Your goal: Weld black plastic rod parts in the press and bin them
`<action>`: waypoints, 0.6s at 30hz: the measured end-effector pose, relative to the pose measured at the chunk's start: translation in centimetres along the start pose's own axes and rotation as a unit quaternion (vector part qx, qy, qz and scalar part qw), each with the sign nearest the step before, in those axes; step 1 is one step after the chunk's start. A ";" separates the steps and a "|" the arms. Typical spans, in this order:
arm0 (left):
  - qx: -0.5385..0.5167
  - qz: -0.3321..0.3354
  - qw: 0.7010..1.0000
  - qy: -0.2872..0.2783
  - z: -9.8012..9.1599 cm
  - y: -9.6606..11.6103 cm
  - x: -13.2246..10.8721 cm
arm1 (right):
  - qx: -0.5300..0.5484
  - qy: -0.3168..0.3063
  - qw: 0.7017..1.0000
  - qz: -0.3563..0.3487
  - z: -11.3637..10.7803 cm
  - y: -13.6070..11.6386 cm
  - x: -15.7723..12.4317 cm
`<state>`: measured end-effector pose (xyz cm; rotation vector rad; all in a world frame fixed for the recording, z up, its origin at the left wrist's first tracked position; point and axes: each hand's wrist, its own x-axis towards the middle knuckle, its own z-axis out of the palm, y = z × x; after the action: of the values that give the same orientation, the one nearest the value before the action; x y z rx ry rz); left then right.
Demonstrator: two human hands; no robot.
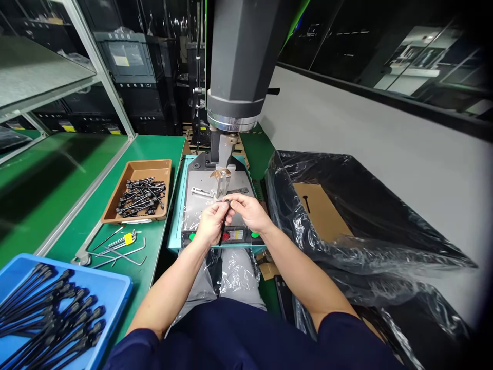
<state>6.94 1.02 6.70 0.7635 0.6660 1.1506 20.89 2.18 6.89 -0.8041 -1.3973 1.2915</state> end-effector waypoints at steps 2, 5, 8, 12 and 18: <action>-0.020 -0.006 1.000 -0.006 0.0 -0.1 -0.5 | 0.062 0.025 0.998 0.022 0.6 0.7 -0.6; -0.060 -0.025 0.998 -0.003 0.0 0.3 -0.9 | 0.130 0.072 0.988 0.035 1.3 1.8 -1.8; -0.082 -0.031 0.996 -0.007 0.2 0.9 -1.5 | 0.169 0.102 0.978 0.073 2.3 2.9 -4.2; -0.068 -0.068 0.995 0.009 0.9 1.3 -2.9 | 0.195 0.032 0.963 0.181 4.7 4.2 -8.4; 0.040 -0.149 0.988 -0.002 0.0 -0.1 -1.1 | 0.207 -0.034 0.946 0.249 3.9 7.1 -9.8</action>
<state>6.70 -0.06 6.74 0.7053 0.7984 0.8531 18.47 -6.71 -1.90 -0.8507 -0.9413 1.9387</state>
